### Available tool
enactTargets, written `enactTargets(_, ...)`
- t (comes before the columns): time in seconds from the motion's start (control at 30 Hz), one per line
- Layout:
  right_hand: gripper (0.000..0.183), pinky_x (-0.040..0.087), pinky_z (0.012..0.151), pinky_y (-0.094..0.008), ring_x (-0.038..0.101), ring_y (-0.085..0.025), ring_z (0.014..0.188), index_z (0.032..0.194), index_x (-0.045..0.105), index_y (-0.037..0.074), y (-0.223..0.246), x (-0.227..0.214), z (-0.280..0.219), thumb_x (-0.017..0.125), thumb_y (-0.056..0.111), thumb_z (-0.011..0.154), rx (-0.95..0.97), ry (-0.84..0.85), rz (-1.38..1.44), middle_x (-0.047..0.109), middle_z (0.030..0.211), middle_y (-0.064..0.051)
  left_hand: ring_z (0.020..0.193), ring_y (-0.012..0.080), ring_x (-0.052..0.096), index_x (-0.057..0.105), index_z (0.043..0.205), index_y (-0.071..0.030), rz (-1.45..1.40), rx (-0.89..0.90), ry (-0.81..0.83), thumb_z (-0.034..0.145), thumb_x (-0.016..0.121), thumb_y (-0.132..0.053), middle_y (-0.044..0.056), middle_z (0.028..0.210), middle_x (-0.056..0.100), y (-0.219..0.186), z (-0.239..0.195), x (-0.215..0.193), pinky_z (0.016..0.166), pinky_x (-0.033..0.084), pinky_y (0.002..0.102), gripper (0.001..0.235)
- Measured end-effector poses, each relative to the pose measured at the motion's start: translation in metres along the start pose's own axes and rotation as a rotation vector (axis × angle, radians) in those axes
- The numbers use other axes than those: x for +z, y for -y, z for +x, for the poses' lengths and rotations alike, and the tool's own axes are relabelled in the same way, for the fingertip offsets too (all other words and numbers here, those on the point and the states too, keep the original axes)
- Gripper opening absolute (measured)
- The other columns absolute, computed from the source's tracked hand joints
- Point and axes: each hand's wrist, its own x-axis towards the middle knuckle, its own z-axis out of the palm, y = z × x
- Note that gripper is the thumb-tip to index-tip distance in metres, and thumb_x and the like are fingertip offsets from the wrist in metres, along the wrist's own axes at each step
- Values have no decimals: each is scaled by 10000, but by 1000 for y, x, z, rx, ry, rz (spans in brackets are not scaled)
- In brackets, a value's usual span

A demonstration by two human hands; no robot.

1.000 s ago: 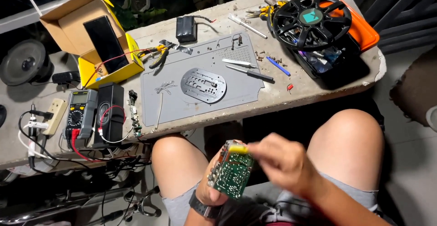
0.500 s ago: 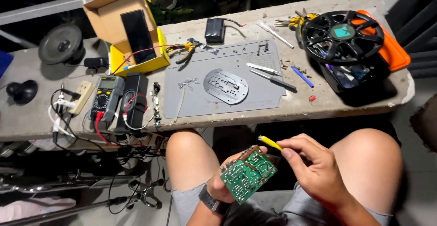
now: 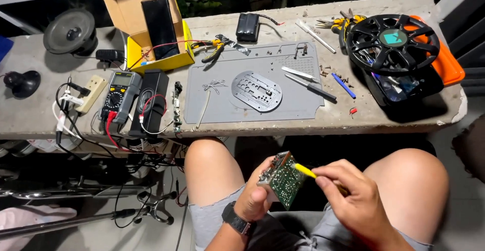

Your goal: The person disassembles a small electronic device, uses a soldering iron to work on the circuit board, and then cleans the board with a brush. The person handles the device casing, circuit board, and various tools throughout the process.

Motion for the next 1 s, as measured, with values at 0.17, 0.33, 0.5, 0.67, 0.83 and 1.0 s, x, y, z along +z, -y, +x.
enactTargets(0.17, 184, 629, 751, -251, 802, -150, 861, 1159, 878, 109, 3, 19, -13, 816, 77, 990, -181, 65, 58, 823, 1014, -58, 1255, 197, 717, 489, 1638, -16, 64, 26, -24, 596, 1058, -885, 114, 1407, 696, 3, 3, -1, 1085, 586, 362, 1471)
enactTargets(0.33, 171, 460, 561, -227, 615, -60, 626, 1117, 927, 88, -9, 23, -13, 830, 58, 980, 29, -12, 18, 798, 957, -18, 1267, 180, 672, 497, 1610, -37, 128, 62, -104, 556, 1036, -926, 82, 1393, 660, -3, 1, -5, 1098, 562, 361, 1481)
enactTargets(0.5, 187, 632, 723, -238, 806, -138, 839, 1168, 861, 101, 5, 34, -22, 808, 50, 996, -172, 2, 38, 820, 1025, -59, 1043, 134, 682, 431, 1630, -40, 201, 65, -106, 519, 1039, -887, 79, 1238, 646, -4, 2, 3, 835, 670, 345, 1523)
enactTargets(0.67, 192, 553, 605, -206, 722, -82, 715, 1144, 912, 89, -7, 26, -22, 824, 49, 978, -13, 0, 66, 817, 977, -37, 1066, 134, 715, 408, 1598, -45, 349, 123, -215, 441, 1013, -851, 96, 1292, 642, -7, 0, 5, 853, 753, 381, 1534)
enactTargets(0.83, 194, 645, 659, -203, 797, -129, 837, 1190, 870, 58, -8, 33, -30, 781, 64, 1018, -99, 22, 155, 814, 1024, -90, 1111, 98, 639, 405, 1583, -22, 514, 238, -236, 479, 973, -880, 73, 1303, 626, -6, 3, 11, 932, 636, 281, 1509)
enactTargets(1.0, 149, 608, 751, -256, 792, -123, 829, 1120, 894, 84, -30, 26, -23, 794, 111, 1013, 17, 0, -13, 832, 948, -27, 1146, 148, 668, 402, 1588, -15, 767, 383, -291, 522, 876, -944, 104, 1341, 643, -9, 1, 16, 1045, 603, 333, 1491)
